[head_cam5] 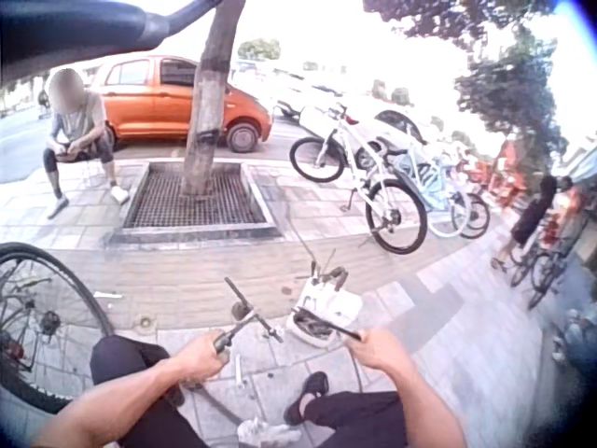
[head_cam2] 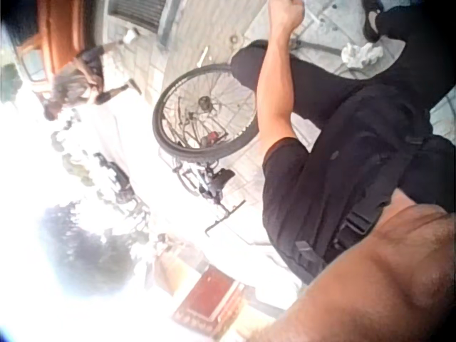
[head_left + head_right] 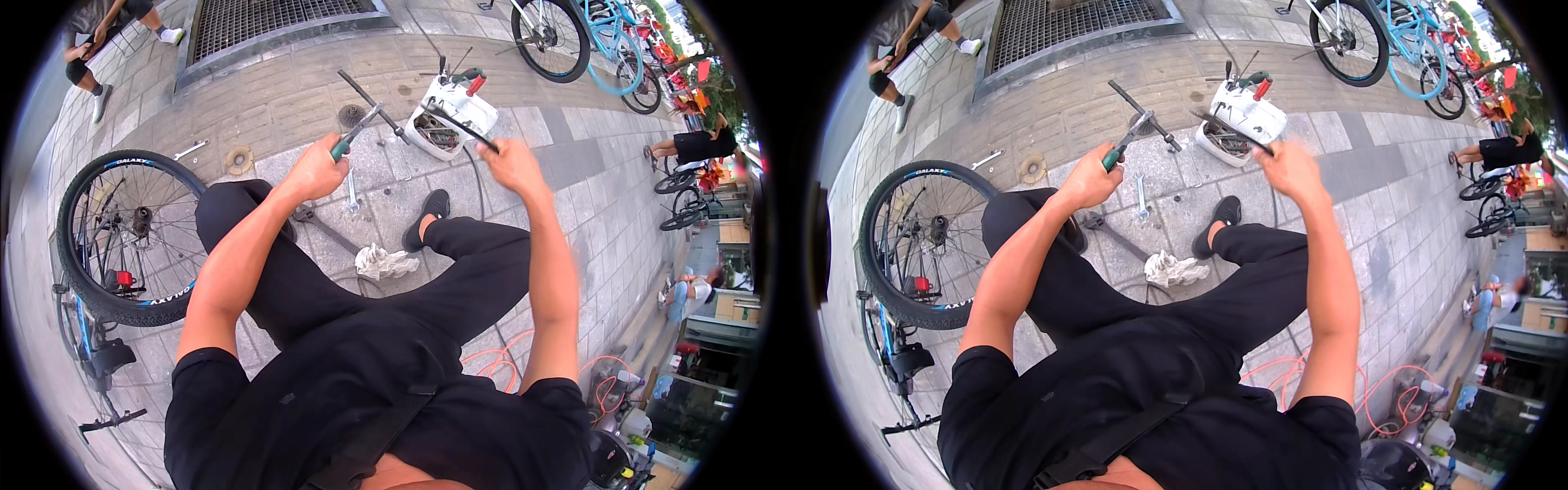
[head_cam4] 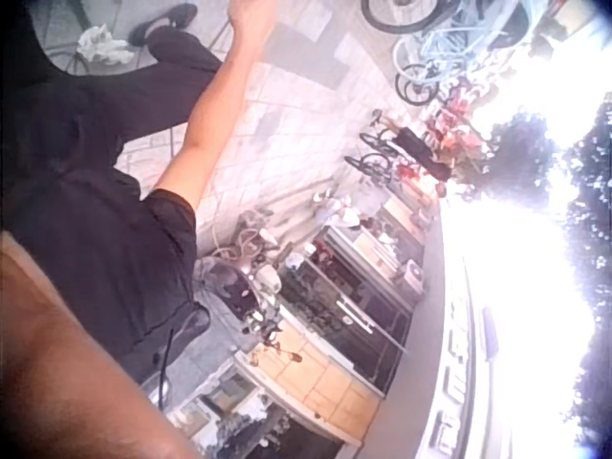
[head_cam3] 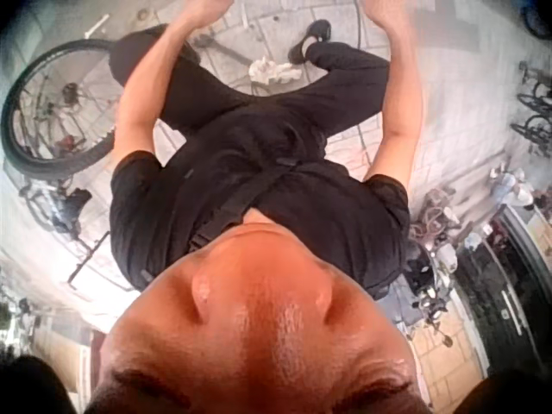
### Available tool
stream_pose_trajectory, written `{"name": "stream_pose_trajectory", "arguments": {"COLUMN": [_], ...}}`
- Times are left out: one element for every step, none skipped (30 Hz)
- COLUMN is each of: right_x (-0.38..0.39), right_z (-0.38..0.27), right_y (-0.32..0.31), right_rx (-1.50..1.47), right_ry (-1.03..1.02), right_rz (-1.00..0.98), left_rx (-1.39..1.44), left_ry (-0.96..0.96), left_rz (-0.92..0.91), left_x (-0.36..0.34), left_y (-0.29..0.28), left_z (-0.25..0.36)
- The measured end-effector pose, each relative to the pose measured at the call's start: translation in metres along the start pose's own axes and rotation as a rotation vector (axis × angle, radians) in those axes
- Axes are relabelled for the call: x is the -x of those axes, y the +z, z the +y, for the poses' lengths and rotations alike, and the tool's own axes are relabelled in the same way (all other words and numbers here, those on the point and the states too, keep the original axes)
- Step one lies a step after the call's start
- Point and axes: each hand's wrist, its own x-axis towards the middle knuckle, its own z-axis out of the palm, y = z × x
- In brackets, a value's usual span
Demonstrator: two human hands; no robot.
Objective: The person sits on the sidewalk and cleans a bicycle cable with a cloth. They then use pliers to grip and adjust the cable housing, repeatedly manipulating the tool and wiping the cable.
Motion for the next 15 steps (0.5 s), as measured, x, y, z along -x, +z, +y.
{"name": "stream_pose_trajectory", "arguments": {"right_x": [0.004, 0.009, 0.017, 0.025, 0.033, 0.041, 0.049, 0.055, 0.058, 0.059, 0.06, 0.06, 0.059, 0.06, 0.061], "right_z": [0.005, 0.009, 0.006, -0.003, -0.014, -0.025, -0.036, -0.047, -0.053, -0.058, -0.063, -0.068, -0.074, -0.076, -0.073], "right_y": [0.015, 0.026, 0.034, 0.046, 0.054, 0.059, 0.065, 0.069, 0.078, 0.088, 0.094, 0.099, 0.102, 0.104, 0.108], "right_rx": [-0.183, -0.364, -0.541, -0.718, -0.893, -1.059, -1.224, -1.387, -1.456, -1.524, -1.46, -1.423, -1.385, -1.345, -1.394], "right_ry": [-0.027, -0.05, 0.014, 0.08, 0.147, 0.166, 0.185, 0.201, 0.167, 0.131, 0.123, 0.078, 0.032, -0.012, -0.049], "right_rz": [-0.038, -0.075, -0.099, -0.122, -0.144, -0.165, -0.187, -0.21, -0.18, -0.152, -0.084, -0.033, 0.018, 0.072, 0.053], "left_rx": [0.008, 0.019, 0.033, 0.047, 0.062, 0.082, 0.103, 0.124, 0.225, 0.327, 0.429, 0.524, 0.619, 0.714, 0.793], "left_ry": [0.003, 0.01, 0.004, -0.003, -0.007, -0.006, -0.006, -0.004, -0.054, -0.104, -0.156, -0.177, -0.199, -0.216, -0.227], "left_rz": [0.009, 0.016, 0.012, 0.007, 0.003, 0.005, 0.008, 0.014, -0.022, -0.058, -0.091, -0.134, -0.176, -0.221, -0.256], "left_x": [0.0, -0.002, -0.003, -0.002, -0.003, -0.003, -0.004, -0.004, -0.004, -0.003, -0.002, -0.003, -0.004, -0.004, -0.003], "left_y": [0.0, 0.0, 0.0, -0.002, -0.003, -0.002, 0.0, 0.0, -0.001, -0.001, -0.003, -0.004, -0.004, -0.005, -0.006], "left_z": [-0.004, -0.006, -0.004, -0.001, 0.001, -0.001, -0.005, -0.007, -0.003, 0.002, 0.005, 0.004, 0.002, 0.001, 0.002]}}
